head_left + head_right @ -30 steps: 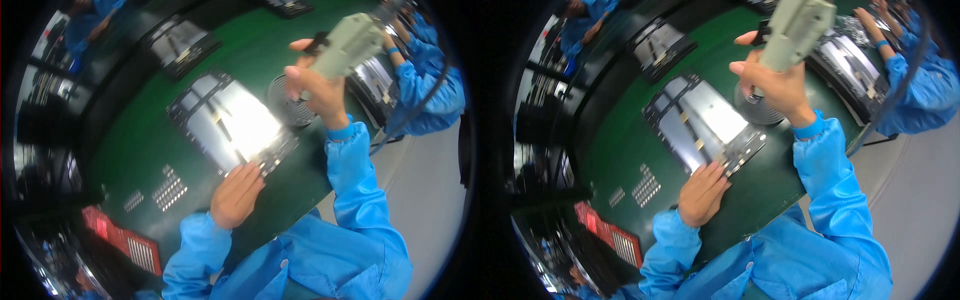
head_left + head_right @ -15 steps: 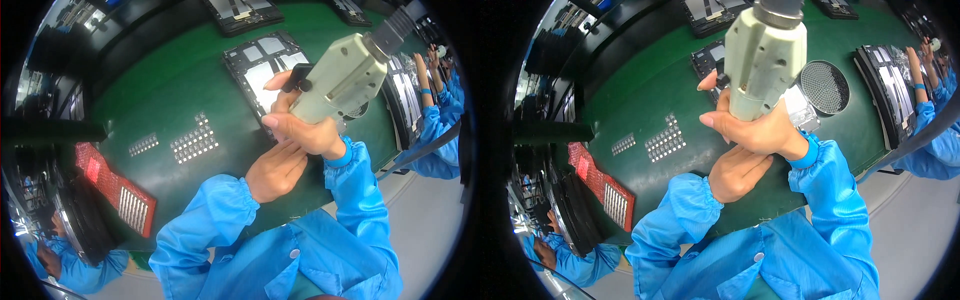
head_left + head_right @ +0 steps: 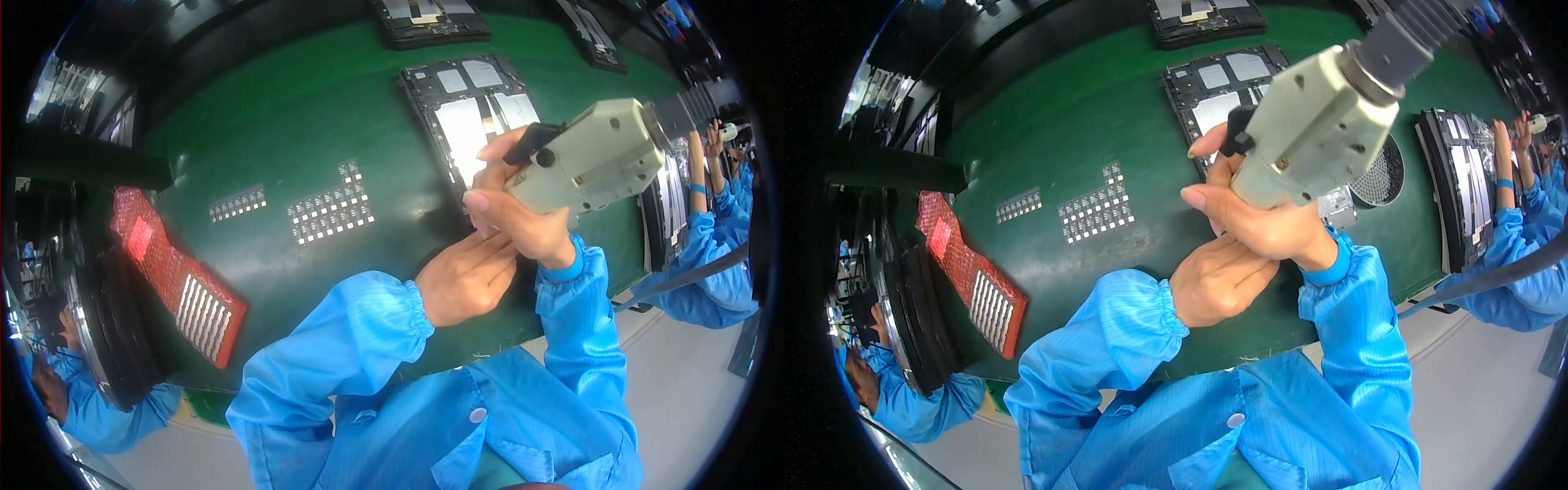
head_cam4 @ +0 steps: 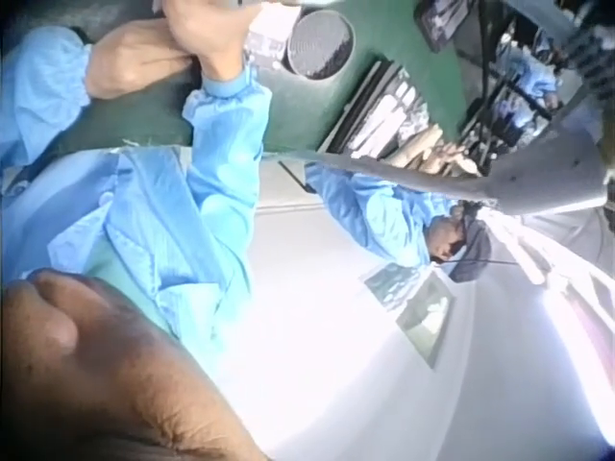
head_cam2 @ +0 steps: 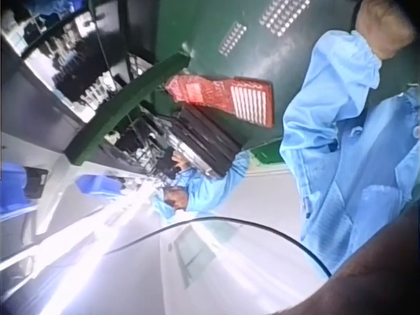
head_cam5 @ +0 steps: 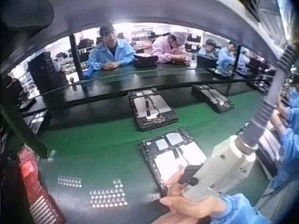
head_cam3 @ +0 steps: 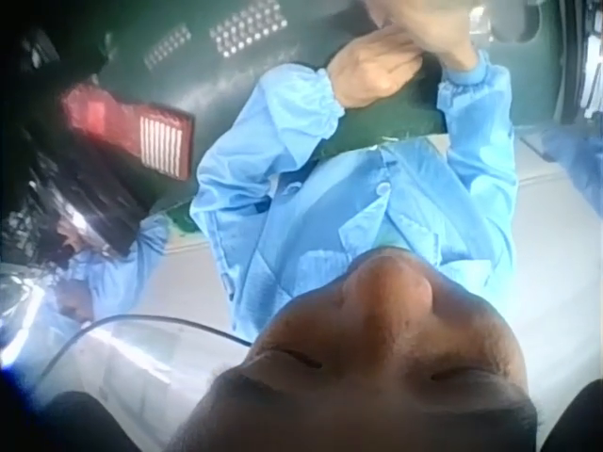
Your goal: The person assembles electronic tablet assemblies by picking them up from the assembly line, placing small components onto each frame by hand, fastening screws using an electric screwdriver, and passing the completed units along the table.
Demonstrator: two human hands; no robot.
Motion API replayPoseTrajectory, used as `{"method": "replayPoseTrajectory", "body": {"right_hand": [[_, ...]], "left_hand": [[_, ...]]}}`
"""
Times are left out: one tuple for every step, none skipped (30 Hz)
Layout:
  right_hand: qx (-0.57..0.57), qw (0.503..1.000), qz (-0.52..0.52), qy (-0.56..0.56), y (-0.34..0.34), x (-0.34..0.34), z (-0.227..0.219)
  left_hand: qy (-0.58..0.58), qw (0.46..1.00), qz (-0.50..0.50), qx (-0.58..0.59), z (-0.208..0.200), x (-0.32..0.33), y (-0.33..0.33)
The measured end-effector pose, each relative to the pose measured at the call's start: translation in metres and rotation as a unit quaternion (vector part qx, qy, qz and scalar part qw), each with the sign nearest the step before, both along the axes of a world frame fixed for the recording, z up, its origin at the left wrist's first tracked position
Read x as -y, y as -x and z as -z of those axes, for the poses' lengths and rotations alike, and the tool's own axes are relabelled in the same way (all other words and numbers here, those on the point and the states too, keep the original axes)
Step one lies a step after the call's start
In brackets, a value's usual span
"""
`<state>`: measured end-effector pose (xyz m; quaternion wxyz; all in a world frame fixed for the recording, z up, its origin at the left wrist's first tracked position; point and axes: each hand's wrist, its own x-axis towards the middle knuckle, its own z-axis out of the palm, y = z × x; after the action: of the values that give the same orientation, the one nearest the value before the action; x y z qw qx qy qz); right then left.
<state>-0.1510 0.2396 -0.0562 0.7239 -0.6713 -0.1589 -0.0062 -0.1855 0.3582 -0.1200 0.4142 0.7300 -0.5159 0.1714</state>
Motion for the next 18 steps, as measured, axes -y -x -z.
{"method": "replayPoseTrajectory", "body": {"right_hand": [[0.012, 1.000, -0.004, -0.009, 0.001, -0.001, 0.000], [-0.009, 1.000, 0.001, -0.026, 0.003, -0.003, -0.003], [-0.007, 1.000, -0.001, -0.026, 0.004, -0.003, -0.002], [0.034, 0.999, 0.000, 0.020, 0.005, 0.001, 0.000], [0.076, 0.995, 0.003, 0.066, 0.006, 0.004, -0.001], [0.026, 0.992, 0.001, 0.120, 0.009, 0.005, -0.006], [0.040, 0.992, 0.015, 0.122, 0.012, 0.006, -0.006], [0.019, 0.995, 0.030, 0.095, 0.014, 0.002, -0.001], [0.000, 0.997, 0.045, 0.066, 0.013, 0.000, 0.000], [-0.034, 0.999, 0.030, 0.017, 0.010, -0.002, -0.002], [-0.069, 0.997, 0.014, -0.032, 0.010, -0.002, -0.006], [-0.072, 0.996, -0.003, -0.047, 0.009, 0.004, -0.008], [-0.060, 0.997, 0.006, -0.049, 0.011, 0.011, -0.014], [-0.050, 0.997, 0.011, -0.058, 0.015, 0.023, -0.021], [-0.040, 0.997, 0.014, -0.066, 0.020, 0.035, -0.024], [0.013, 0.991, -0.035, -0.128, 0.023, 0.052, -0.019], [-0.045, 0.991, -0.051, -0.114, 0.031, 0.069, -0.024], [-0.030, 0.991, -0.074, -0.104, 0.037, 0.084, -0.022]], "left_hand": [[0.000, 1.000, -0.003, 0.001, -0.001, 0.000, 0.000], [0.004, 1.000, -0.001, -0.007, -0.002, 0.000, 0.001], [0.007, 1.000, 0.001, -0.013, -0.004, -0.002, 0.001], [0.009, 1.000, 0.003, -0.007, -0.006, -0.002, 0.000], [0.003, 1.000, 0.005, -0.013, -0.007, -0.002, 0.001], [-0.004, 1.000, 0.009, -0.017, -0.009, -0.002, 0.003], [-0.002, 1.000, 0.021, -0.002, -0.009, 0.001, 0.001], [0.006, 1.000, 0.014, 0.002, -0.006, 0.002, 0.000], [0.014, 1.000, 0.008, 0.006, -0.004, 0.003, -0.001], [-0.029, 0.999, 0.013, -0.007, -0.003, -0.002, 0.000], [-0.030, 0.999, 0.027, 0.006, -0.006, -0.004, 0.000], [-0.037, 0.999, 0.022, 0.018, -0.009, -0.005, -0.001], [-0.044, 0.999, 0.012, 0.028, -0.011, -0.008, -0.001], [-0.057, 0.998, 0.006, 0.024, -0.012, -0.014, 0.002], [-0.062, 0.997, 0.014, 0.033, -0.014, -0.021, 0.004], [-0.080, 0.996, 0.017, 0.019, -0.017, -0.028, 0.006], [-0.101, 0.995, 0.012, 0.002, -0.021, -0.037, 0.008], [-0.115, 0.993, 0.007, -0.017, -0.030, -0.045, 0.011]]}}
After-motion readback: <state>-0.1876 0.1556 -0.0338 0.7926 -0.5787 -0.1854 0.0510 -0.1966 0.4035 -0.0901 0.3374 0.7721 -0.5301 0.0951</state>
